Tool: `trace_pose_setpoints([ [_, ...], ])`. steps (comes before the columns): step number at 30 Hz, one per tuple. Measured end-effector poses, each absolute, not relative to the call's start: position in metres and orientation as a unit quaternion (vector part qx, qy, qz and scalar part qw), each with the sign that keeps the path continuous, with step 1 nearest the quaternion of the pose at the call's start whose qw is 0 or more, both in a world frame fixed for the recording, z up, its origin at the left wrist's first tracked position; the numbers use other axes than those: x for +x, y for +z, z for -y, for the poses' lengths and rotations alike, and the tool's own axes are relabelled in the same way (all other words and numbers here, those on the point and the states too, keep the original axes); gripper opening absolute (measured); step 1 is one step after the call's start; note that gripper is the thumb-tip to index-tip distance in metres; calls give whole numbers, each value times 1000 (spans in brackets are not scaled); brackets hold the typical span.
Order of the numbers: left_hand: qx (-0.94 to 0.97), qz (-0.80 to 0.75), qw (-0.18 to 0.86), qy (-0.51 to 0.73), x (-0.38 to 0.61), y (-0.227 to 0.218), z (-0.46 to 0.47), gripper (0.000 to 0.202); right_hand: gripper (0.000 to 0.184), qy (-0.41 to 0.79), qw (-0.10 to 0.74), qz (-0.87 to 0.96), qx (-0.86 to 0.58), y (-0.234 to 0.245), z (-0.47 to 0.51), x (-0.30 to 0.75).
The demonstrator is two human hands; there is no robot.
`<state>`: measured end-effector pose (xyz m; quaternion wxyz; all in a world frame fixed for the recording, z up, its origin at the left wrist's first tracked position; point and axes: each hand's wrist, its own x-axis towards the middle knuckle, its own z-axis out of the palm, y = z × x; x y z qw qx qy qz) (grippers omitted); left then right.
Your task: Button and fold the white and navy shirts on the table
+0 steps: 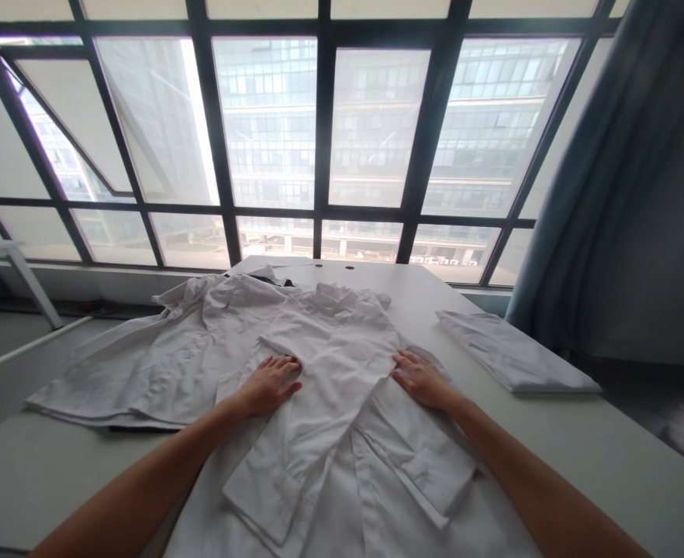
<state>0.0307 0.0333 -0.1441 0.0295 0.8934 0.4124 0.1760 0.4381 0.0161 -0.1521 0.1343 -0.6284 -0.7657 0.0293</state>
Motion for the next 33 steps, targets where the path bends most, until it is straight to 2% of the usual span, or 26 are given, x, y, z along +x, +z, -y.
trace_pose_setpoints([
  [12, 901, -418, 53, 108, 24, -139, -24, 48, 53, 10, 119, 778, -617, -150, -15, 439],
  [17, 899, -431, 55, 54, 25, -130, -14, 53, 55, 3, 84, 769, -634, -149, -9, 431],
  [24, 906, -413, 92, -21, 20, -105, -2, 62, 55, 28, 51, 774, -630, -120, 14, 431],
  [26, 903, -424, 72, -8, 30, -97, 6, 58, 48, 31, 35, 771, -635, -108, 11, 429],
  [29, 910, -401, 18, 107, 58, -91, 26, 44, 41, -31, 48, 754, -655, -97, -6, 419],
  [31, 941, -306, 35, 141, 77, -92, 38, 44, 40, -63, 63, 753, -652, -98, -23, 414],
  [33, 969, -201, 80, 117, 89, -95, 44, 49, 43, -45, 48, 748, -660, -104, -40, 414],
])
